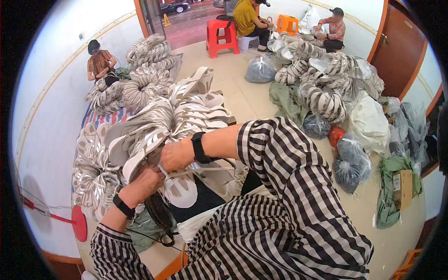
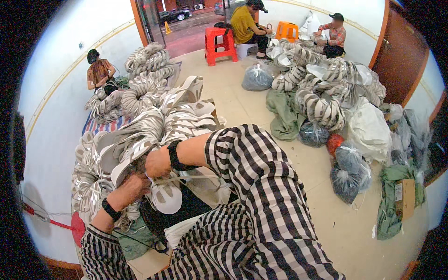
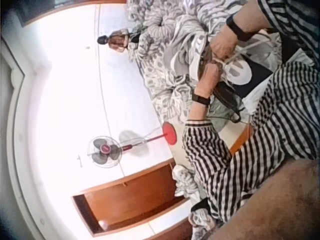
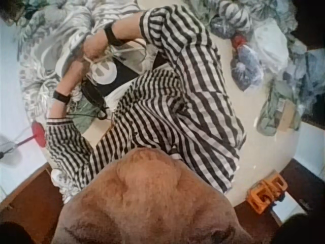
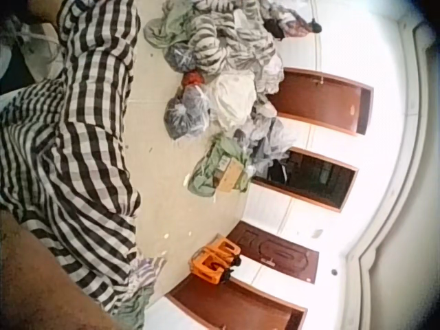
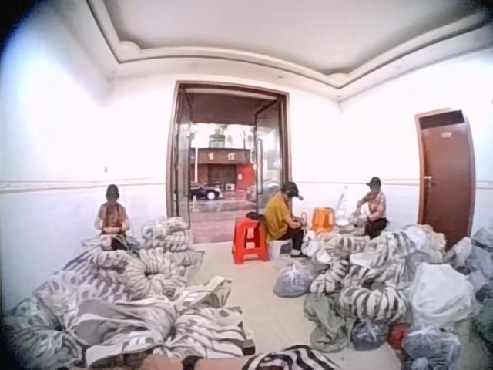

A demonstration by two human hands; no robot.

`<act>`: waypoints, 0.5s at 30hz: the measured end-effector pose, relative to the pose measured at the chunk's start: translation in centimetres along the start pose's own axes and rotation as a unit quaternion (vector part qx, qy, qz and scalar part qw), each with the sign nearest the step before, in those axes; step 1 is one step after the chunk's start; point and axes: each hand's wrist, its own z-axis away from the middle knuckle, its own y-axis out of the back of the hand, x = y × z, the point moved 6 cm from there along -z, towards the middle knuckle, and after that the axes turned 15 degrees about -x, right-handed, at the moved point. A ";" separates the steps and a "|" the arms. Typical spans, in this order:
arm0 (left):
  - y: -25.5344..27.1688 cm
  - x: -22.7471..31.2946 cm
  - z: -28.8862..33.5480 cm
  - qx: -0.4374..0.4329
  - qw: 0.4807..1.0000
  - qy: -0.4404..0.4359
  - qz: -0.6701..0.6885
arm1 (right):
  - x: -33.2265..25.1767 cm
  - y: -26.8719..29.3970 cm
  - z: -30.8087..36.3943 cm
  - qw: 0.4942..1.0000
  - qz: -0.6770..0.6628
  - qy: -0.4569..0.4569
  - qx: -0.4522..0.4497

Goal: Lacing a white sneaker by hand.

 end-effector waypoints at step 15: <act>-1.3 -1.8 -0.4 0.063 0.971 0.170 0.156 | -0.4 -1.2 -2.4 0.977 -0.070 -0.186 -0.071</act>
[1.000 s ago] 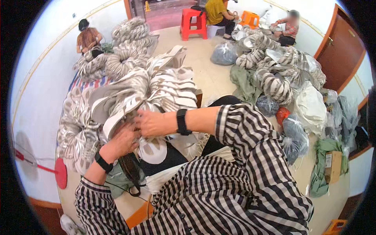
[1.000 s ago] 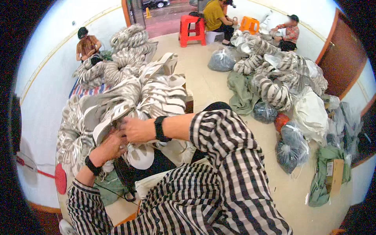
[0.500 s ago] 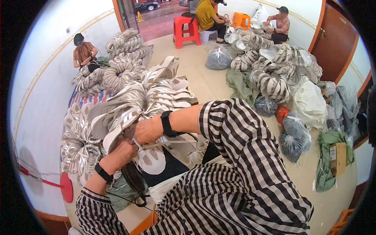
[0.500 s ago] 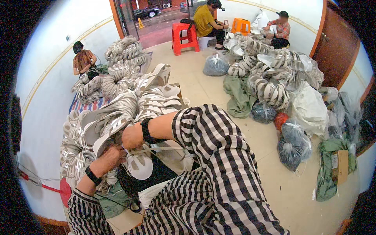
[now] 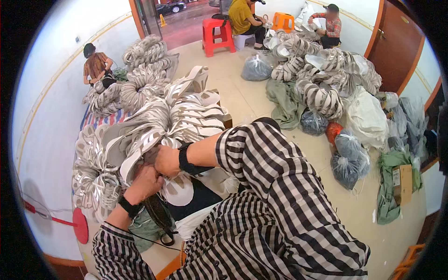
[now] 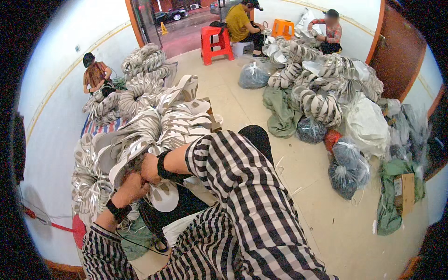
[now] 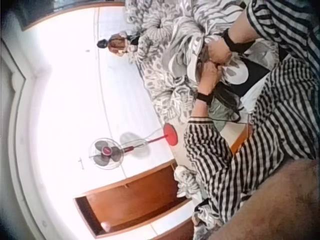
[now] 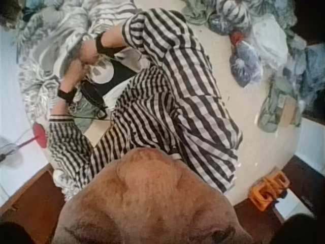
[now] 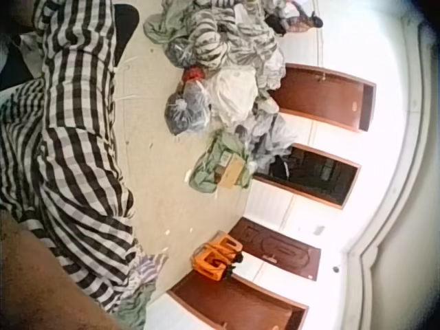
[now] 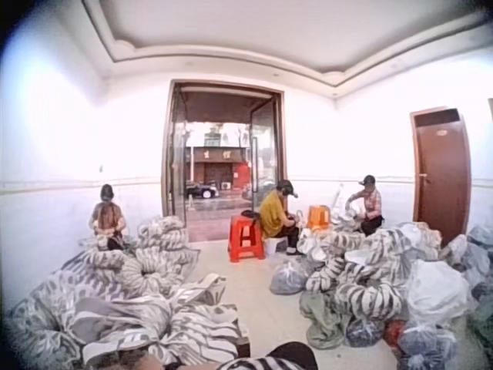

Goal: Lacing a white sneaker by hand.

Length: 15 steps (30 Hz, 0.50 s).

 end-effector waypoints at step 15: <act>-1.0 -2.5 -1.1 -0.096 0.986 0.135 0.033 | 1.3 -2.4 -0.1 0.986 -0.098 -0.089 0.098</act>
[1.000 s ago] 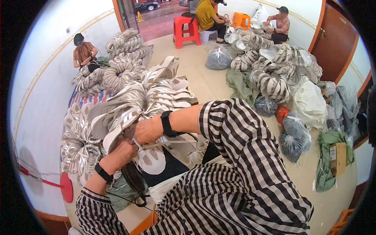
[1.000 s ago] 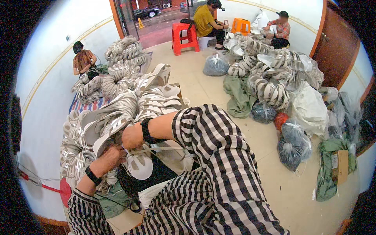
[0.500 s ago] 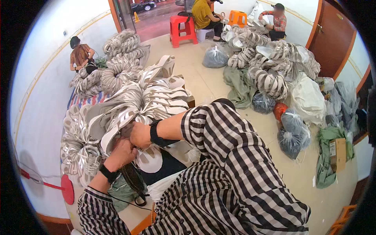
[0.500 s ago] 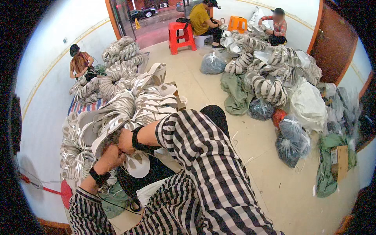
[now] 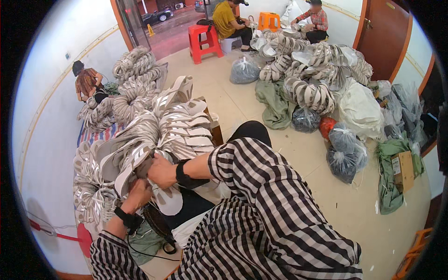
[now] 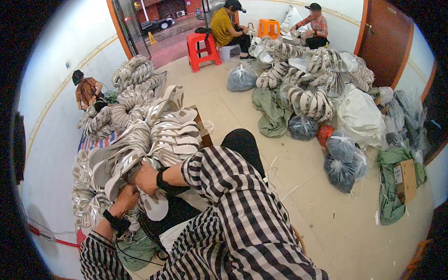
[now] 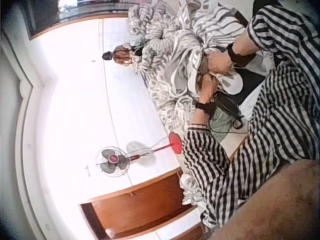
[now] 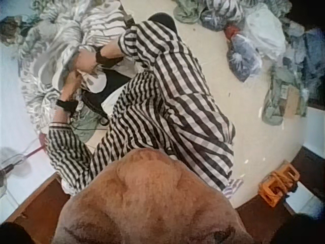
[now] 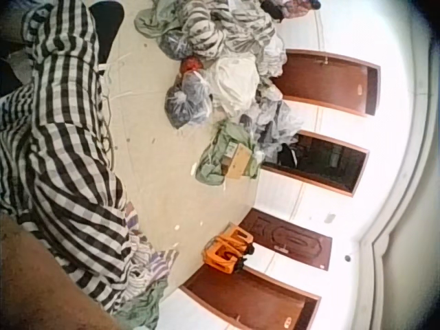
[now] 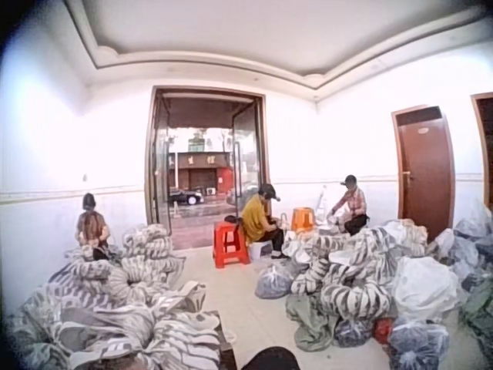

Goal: Lacing a white sneaker by hand.

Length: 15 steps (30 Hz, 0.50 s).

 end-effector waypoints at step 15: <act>-10.5 17.6 12.0 0.010 0.840 -0.532 0.102 | -15.2 8.4 4.2 0.938 -0.262 0.223 -0.052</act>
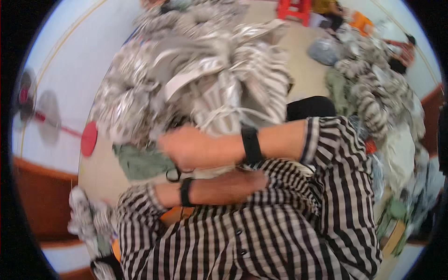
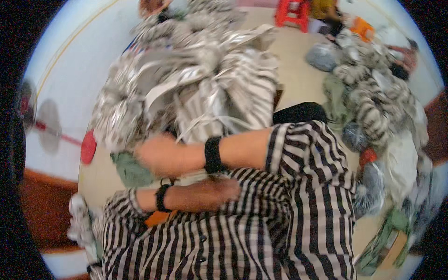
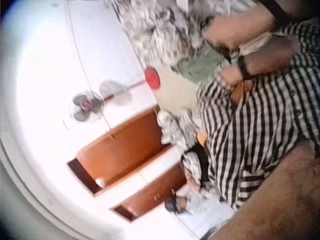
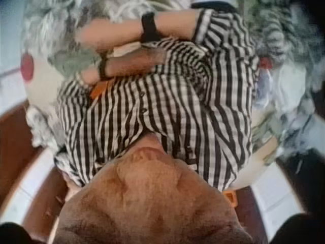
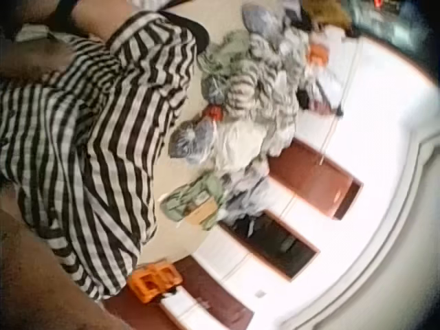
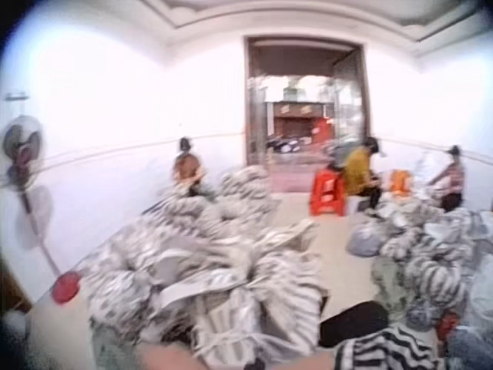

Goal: Lacing a white sneaker by hand.

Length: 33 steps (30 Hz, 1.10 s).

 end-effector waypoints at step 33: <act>14.1 -5.7 4.7 0.351 0.876 0.250 -0.216 | 9.3 -2.1 14.7 0.967 0.101 -0.232 0.040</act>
